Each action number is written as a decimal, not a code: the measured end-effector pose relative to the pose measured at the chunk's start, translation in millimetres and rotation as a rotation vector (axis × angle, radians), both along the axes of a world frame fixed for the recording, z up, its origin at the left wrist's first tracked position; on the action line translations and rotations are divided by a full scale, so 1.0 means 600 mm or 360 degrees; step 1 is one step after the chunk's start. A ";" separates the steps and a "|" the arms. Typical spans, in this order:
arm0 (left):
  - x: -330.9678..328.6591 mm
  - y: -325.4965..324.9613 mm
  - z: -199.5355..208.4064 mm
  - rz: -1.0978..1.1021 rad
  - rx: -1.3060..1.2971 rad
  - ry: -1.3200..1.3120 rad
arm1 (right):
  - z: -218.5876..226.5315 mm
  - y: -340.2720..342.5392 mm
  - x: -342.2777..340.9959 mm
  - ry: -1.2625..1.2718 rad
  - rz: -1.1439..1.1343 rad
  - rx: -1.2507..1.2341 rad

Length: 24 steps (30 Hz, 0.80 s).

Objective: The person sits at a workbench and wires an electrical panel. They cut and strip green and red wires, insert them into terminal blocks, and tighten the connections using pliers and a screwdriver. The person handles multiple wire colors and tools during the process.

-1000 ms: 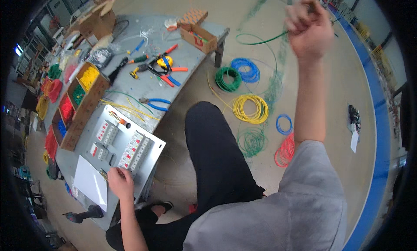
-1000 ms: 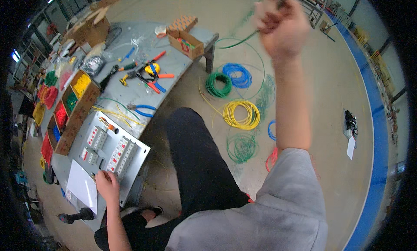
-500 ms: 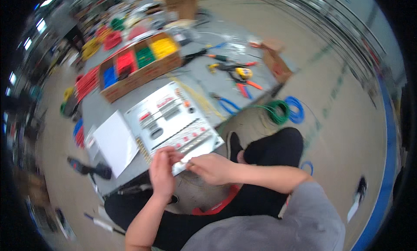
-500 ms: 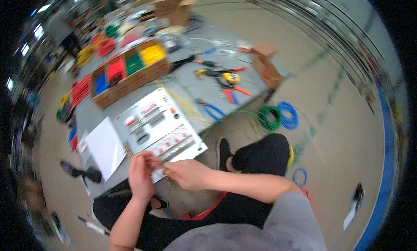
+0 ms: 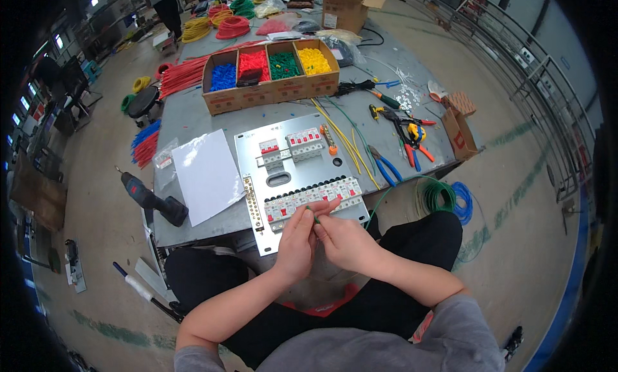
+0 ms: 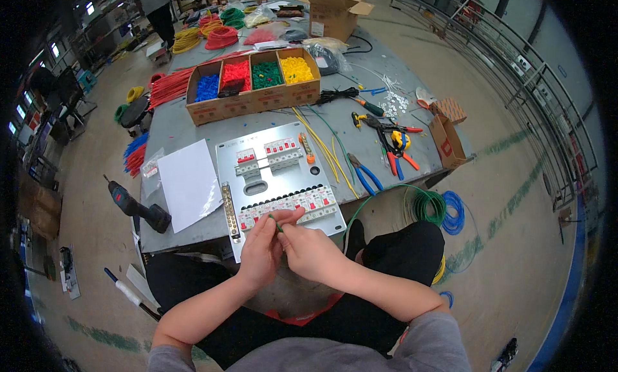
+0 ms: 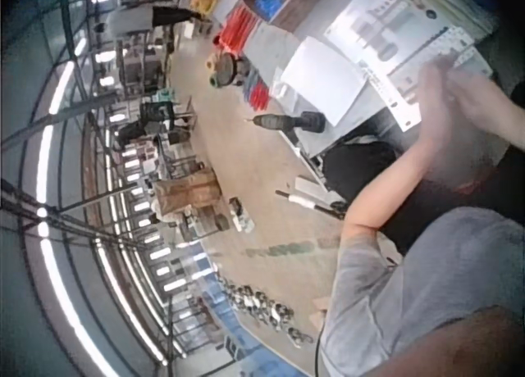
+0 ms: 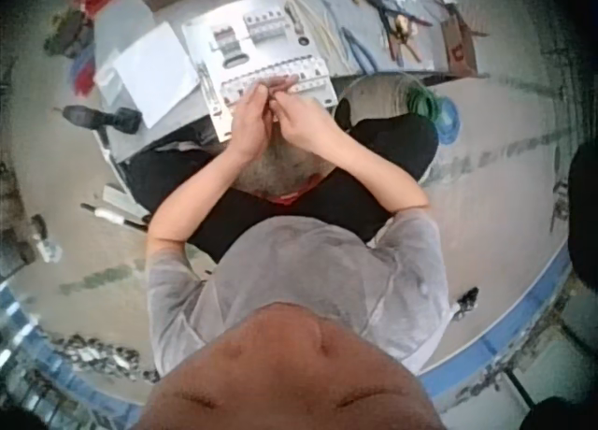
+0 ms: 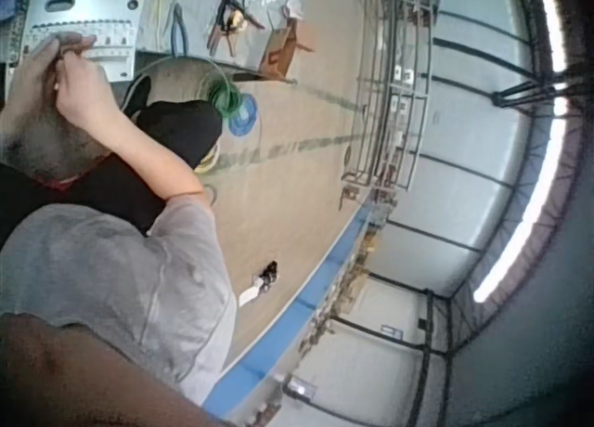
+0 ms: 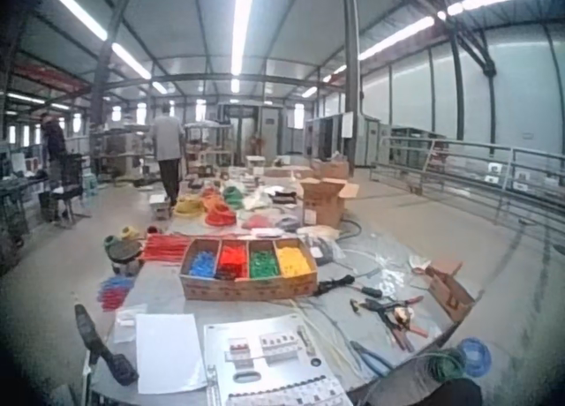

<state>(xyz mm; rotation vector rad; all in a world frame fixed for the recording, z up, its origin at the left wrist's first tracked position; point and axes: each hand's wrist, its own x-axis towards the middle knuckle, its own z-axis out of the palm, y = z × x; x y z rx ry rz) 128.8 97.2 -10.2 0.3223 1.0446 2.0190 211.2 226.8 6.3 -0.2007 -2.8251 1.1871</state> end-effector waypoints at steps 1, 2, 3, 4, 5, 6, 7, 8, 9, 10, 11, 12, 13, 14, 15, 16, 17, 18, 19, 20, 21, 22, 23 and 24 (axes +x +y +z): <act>0.001 0.000 -0.003 0.0003 -0.0002 -0.0031 | 0.001 0.000 -0.001 -0.0036 0.0005 0.0022; 0.001 0.001 -0.006 0.0007 -0.0007 -0.0062 | 0.000 0.000 -0.001 -0.0072 0.0010 0.0043; 0.001 0.001 -0.008 0.0030 -0.0018 -0.0077 | -0.002 -0.002 -0.003 -0.0099 0.0010 0.0004; 0.000 0.002 -0.010 0.0053 -0.0029 -0.0091 | -0.006 -0.005 -0.006 -0.0126 0.0011 -0.0035; 0.000 0.003 -0.010 0.0069 -0.0044 -0.0109 | -0.010 -0.006 -0.006 -0.0155 0.0005 -0.0077; -0.002 0.003 -0.011 0.0119 -0.0052 -0.0201 | -0.016 -0.004 -0.008 -0.0213 0.0043 -0.0111; -0.009 0.002 -0.010 0.0169 -0.0062 -0.0292 | -0.024 0.001 -0.012 -0.0270 0.0083 -0.0146; -0.016 -0.002 -0.010 0.0223 -0.0078 -0.0384 | -0.036 0.003 -0.015 -0.0327 0.0125 -0.0187; -0.029 0.002 -0.013 0.0295 -0.0013 -0.0292 | -0.052 0.006 -0.017 -0.0387 0.0189 -0.0447; -0.048 0.006 -0.020 0.0366 0.0054 -0.0201 | -0.071 0.010 -0.018 -0.0442 0.0253 -0.0707; -0.069 0.000 -0.025 0.0395 0.0174 -0.0333 | -0.084 0.008 -0.020 -0.0496 0.0328 -0.0975; -0.084 -0.006 -0.008 0.0419 0.0198 -0.0479 | -0.088 0.004 -0.019 -0.0495 0.0370 -0.1076; -0.098 -0.012 0.001 0.0442 0.0202 -0.0528 | -0.092 -0.003 -0.017 -0.0492 0.0411 -0.1176; -0.113 -0.020 0.009 0.0474 0.0211 -0.0576 | -0.097 -0.011 -0.016 -0.0491 0.0460 -0.1272; -0.125 -0.021 0.017 0.0568 0.0197 -0.0589 | -0.110 -0.015 -0.014 -0.0438 0.0494 -0.1365; -0.139 -0.021 0.026 0.0661 0.0183 -0.0602 | -0.119 -0.015 -0.009 -0.0434 0.0469 -0.1325; -0.153 -0.024 0.031 0.0767 0.0169 -0.0616 | -0.120 -0.016 -0.006 -0.0436 0.0454 -0.1286; -0.171 -0.030 0.026 0.0783 0.0178 -0.0612 | -0.120 -0.016 -0.003 -0.0437 0.0439 -0.1247; -0.190 -0.035 0.014 0.0800 0.0186 -0.0608 | -0.120 -0.013 0.001 -0.0445 0.0431 -0.1224; -0.201 -0.034 0.012 0.0820 0.0199 -0.0605 | -0.117 -0.005 0.002 -0.0455 0.0426 -0.1196; -0.209 -0.030 0.007 0.0867 0.0141 -0.0645 | -0.113 0.002 0.002 -0.0464 0.0422 -0.1169; -0.210 -0.027 0.001 0.0884 0.0112 -0.0667 | -0.108 0.010 0.001 -0.0525 0.0383 -0.1146; -0.207 -0.020 -0.002 0.0896 0.0083 -0.0690 | -0.094 0.018 -0.001 -0.0585 0.0338 -0.1122; -0.205 -0.016 -0.005 0.0908 0.0054 -0.0713 | -0.088 0.023 -0.002 -0.0645 0.0295 -0.1097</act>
